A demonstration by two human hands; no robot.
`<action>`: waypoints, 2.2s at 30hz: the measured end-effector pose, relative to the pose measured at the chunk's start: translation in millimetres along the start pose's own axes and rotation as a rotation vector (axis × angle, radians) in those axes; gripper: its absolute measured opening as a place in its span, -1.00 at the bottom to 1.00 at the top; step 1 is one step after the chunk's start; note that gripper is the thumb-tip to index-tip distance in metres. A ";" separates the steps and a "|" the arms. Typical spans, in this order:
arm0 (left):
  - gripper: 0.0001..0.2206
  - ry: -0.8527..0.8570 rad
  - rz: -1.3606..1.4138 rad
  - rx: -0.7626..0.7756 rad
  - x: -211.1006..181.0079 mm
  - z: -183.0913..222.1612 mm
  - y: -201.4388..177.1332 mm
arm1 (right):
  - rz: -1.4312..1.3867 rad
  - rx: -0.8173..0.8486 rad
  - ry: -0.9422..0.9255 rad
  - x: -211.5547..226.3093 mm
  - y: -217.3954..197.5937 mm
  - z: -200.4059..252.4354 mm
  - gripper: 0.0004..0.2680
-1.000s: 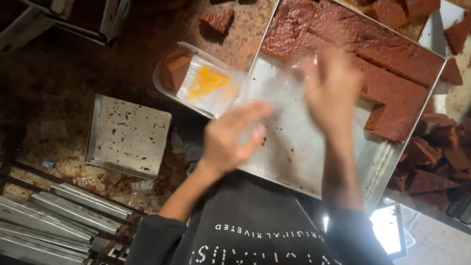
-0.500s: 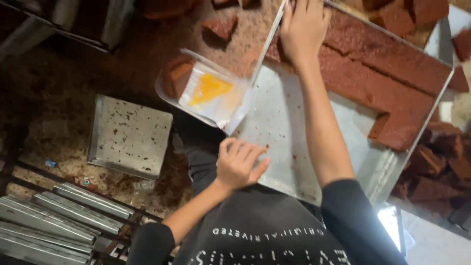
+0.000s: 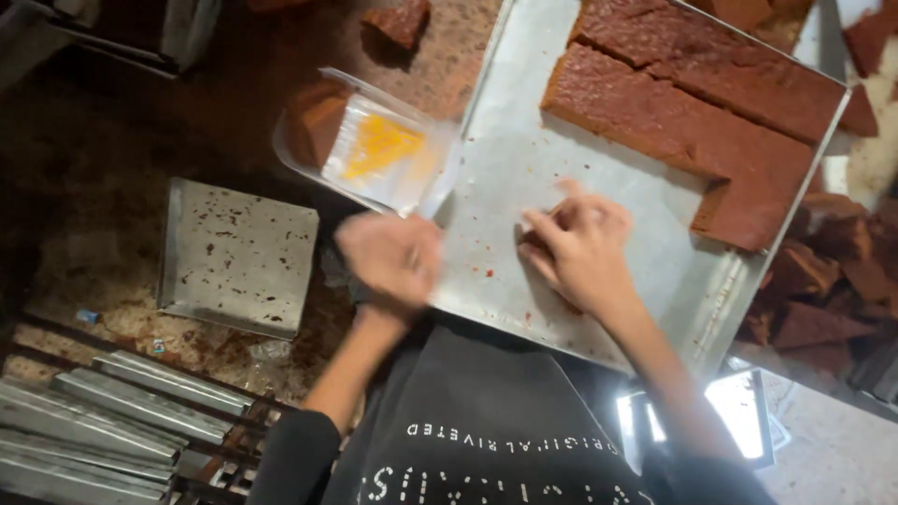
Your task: Packing triangular cake pieces from a baking tray into a plastic container
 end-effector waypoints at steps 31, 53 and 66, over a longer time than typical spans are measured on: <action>-0.44 0.022 -0.232 0.334 64.1 -37.9 38.4 | -1.583 -0.322 0.644 -36.0 52.2 31.2 -0.71; -0.33 -0.160 0.182 0.400 -7.4 -70.1 4.5 | -0.810 -0.471 -0.003 101.4 -87.5 -48.3 -0.67; -0.59 0.006 0.067 0.195 -80.0 -74.4 2.4 | -0.419 -0.450 0.159 51.0 -89.0 -31.7 -0.84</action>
Point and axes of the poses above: each hand's wrist, its own z-axis away from the middle knuckle, its own y-axis out of the palm, x = y × z, the point moved 9 cm from there along -z, towards the middle knuckle, and after that the axes turned 3 degrees about x, right-handed, at the moved point
